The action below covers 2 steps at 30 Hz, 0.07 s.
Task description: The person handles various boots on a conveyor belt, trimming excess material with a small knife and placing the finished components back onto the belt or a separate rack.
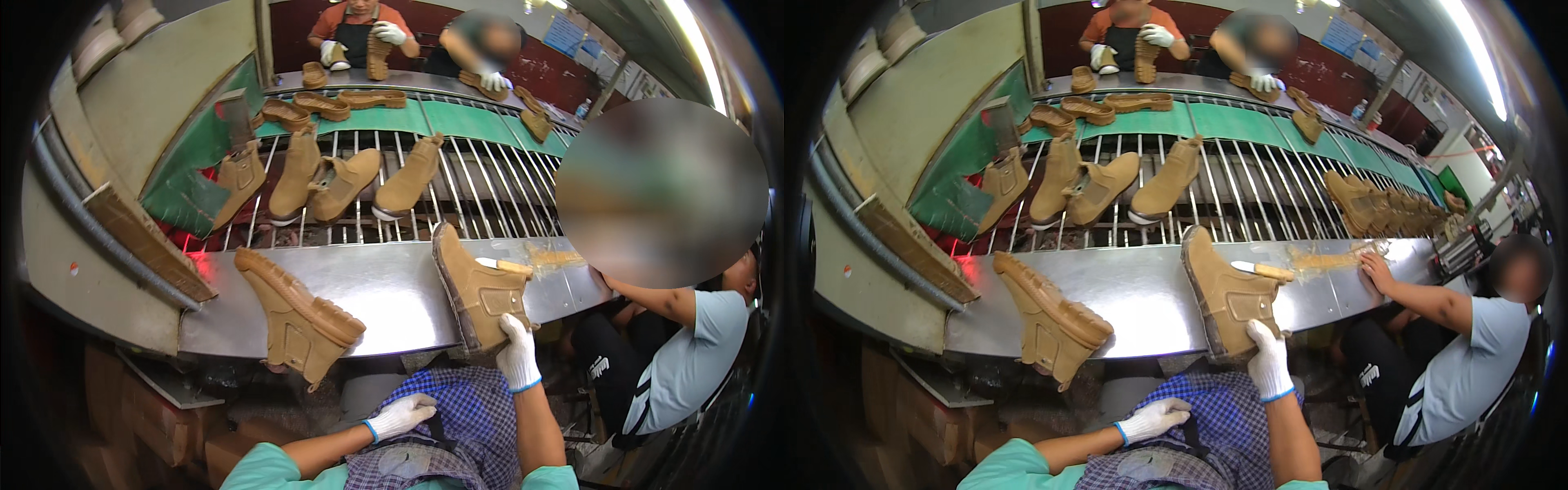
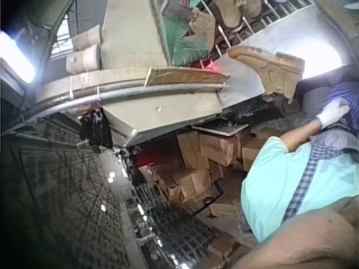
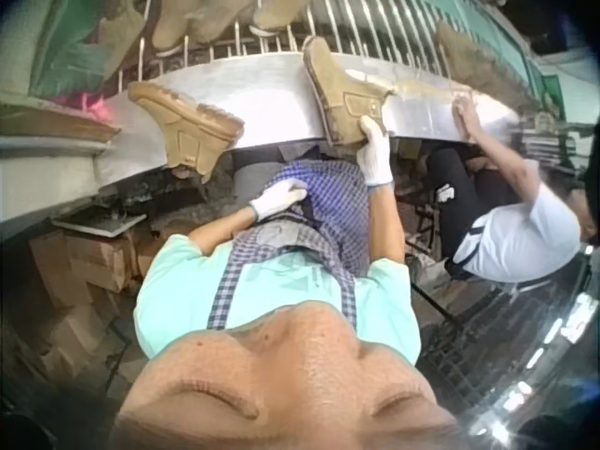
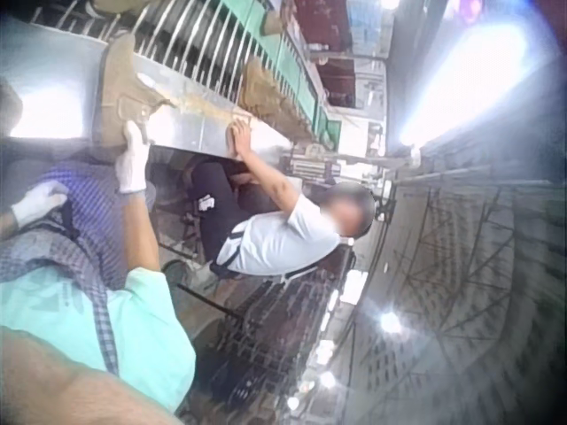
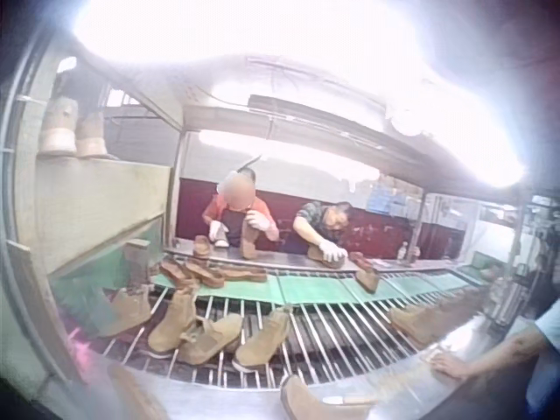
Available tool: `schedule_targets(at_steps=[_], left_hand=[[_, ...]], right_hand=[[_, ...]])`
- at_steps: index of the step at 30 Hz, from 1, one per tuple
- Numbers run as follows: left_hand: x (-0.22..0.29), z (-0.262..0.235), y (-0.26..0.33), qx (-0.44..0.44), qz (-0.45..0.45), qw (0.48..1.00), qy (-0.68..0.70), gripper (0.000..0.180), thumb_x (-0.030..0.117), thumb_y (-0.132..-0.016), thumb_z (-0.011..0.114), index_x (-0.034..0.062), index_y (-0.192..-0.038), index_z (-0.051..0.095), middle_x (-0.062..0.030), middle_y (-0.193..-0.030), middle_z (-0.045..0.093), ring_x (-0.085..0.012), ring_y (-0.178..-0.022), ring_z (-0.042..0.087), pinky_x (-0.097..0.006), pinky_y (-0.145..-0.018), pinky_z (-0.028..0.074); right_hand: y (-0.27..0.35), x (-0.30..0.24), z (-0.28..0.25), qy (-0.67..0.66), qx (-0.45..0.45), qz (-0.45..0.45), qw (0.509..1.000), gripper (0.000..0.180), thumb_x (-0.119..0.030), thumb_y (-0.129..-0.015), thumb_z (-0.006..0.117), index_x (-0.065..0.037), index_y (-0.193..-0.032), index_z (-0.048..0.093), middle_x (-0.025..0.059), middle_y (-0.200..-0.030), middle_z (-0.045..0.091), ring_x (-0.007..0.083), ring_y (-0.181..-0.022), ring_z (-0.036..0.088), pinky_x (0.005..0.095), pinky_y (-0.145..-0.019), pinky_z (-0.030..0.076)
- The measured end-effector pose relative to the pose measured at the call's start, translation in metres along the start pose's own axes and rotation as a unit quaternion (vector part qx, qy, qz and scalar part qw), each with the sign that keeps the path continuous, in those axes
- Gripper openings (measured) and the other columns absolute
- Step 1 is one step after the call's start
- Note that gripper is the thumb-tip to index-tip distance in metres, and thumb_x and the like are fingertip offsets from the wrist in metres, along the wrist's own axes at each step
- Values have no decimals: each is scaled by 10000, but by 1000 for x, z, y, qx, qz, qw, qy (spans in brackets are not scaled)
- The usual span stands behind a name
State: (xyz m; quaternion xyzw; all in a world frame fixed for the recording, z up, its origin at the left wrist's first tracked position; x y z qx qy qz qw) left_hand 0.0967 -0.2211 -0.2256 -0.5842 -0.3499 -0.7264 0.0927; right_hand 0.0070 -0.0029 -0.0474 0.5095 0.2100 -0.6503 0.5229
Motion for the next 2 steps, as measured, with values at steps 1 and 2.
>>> schedule_targets(at_steps=[1, 2], left_hand=[[-1, 4, -1, -15, -11, 1000, -4, 538, 380, -1049, 646, -11, -1420, 637, -191, -1346, 716, -283, -1247, 680, -365, -1093, 507], [-5, 8, -6, -32, -19, 999, -1, 545, 391, -1045, 656, 5, -1430, 637, -186, -1374, 705, -288, -1261, 673, -363, -1105, 497]], right_hand=[[12, 1, -5, -76, -16, -3, 997, 626, -121, -940, 744, 36, -1498, 508, 183, -1416, 657, 337, -1279, 668, 470, -1109, 547], [19, 1, -11, -75, -54, -17, 996, 801, -174, -922, 774, -8, -1609, 396, 207, -1534, 577, 365, -1402, 588, 502, -1173, 502]])
Point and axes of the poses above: each hand's wrist, its own y-axis away from the middle knuckle, its own z-axis out of the palm, x = y × z, the point moved 7 cm from there along -y, towards the middle knuckle
